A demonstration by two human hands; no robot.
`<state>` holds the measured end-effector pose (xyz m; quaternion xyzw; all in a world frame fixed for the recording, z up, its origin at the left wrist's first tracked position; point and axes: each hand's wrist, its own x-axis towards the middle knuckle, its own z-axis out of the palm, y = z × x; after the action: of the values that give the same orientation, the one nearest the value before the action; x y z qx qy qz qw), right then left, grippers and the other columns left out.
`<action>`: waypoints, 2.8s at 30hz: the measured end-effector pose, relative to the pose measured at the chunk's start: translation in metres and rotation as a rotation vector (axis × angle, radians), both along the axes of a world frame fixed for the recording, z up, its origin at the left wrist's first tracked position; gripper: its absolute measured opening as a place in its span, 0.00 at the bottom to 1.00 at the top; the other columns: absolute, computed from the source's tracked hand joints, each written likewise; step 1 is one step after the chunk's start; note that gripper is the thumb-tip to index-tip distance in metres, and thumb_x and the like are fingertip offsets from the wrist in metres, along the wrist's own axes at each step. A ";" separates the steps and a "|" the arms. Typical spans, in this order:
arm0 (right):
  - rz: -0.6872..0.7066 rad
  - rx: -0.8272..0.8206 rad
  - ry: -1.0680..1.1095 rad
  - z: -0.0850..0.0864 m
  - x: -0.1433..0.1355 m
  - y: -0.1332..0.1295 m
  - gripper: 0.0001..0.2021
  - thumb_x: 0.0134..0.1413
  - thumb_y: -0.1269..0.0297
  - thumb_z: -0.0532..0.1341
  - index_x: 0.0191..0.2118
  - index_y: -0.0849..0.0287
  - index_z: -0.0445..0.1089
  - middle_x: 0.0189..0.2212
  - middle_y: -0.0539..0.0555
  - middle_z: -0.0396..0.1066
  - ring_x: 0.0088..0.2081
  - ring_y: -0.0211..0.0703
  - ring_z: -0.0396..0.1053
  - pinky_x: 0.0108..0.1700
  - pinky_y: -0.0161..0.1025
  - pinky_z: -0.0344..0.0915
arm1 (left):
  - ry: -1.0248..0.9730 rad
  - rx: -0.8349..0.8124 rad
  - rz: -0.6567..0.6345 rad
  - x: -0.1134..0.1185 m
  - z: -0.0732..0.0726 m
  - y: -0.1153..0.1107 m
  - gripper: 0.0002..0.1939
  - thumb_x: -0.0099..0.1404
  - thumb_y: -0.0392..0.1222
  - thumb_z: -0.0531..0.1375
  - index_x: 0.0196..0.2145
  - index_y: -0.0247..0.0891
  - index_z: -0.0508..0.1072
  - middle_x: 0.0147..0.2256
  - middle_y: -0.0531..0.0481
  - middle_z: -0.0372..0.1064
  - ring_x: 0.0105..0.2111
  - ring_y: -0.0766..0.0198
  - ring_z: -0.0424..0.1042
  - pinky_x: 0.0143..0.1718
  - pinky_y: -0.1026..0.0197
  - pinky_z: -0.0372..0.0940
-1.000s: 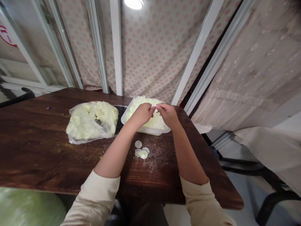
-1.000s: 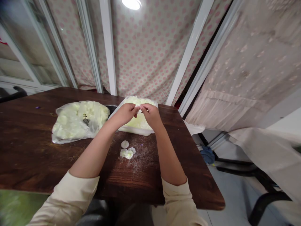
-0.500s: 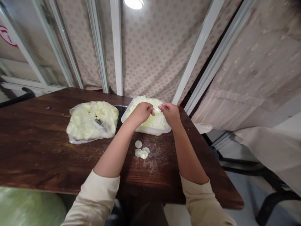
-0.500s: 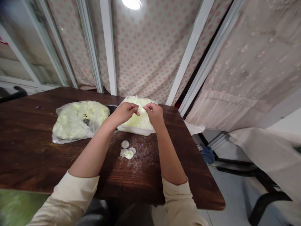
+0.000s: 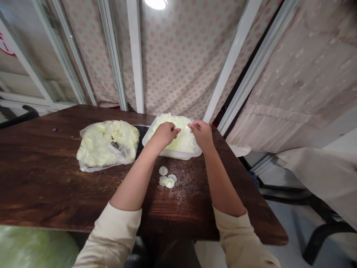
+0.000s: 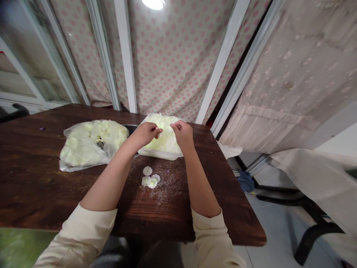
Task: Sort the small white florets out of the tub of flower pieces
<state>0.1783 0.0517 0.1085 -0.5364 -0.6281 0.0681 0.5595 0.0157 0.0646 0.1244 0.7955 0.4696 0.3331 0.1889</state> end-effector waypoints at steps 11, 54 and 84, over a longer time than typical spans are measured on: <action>0.010 -0.038 -0.041 -0.003 0.002 0.002 0.10 0.47 0.59 0.58 0.22 0.60 0.65 0.17 0.47 0.62 0.21 0.35 0.59 0.27 0.34 0.55 | -0.004 -0.018 0.024 0.003 -0.004 0.006 0.09 0.54 0.40 0.60 0.20 0.35 0.68 0.18 0.52 0.61 0.22 0.65 0.59 0.27 0.61 0.53; -0.014 0.015 0.060 -0.009 0.009 0.009 0.12 0.51 0.56 0.56 0.29 0.59 0.67 0.16 0.46 0.60 0.20 0.34 0.59 0.26 0.35 0.58 | -0.364 0.015 -0.047 0.006 0.000 0.003 0.08 0.54 0.39 0.60 0.32 0.33 0.73 0.27 0.50 0.71 0.28 0.66 0.67 0.32 0.63 0.59; 0.015 -0.007 0.141 -0.008 0.002 0.008 0.15 0.42 0.54 0.62 0.18 0.60 0.63 0.14 0.46 0.58 0.20 0.32 0.55 0.24 0.34 0.54 | -0.126 0.156 0.113 0.002 -0.005 0.009 0.04 0.55 0.36 0.57 0.26 0.34 0.71 0.26 0.48 0.70 0.27 0.65 0.66 0.33 0.62 0.59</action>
<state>0.1798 0.0594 0.1003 -0.5277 -0.5909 0.1120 0.5998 0.0177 0.0739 0.1199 0.7577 0.4735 0.4279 0.1365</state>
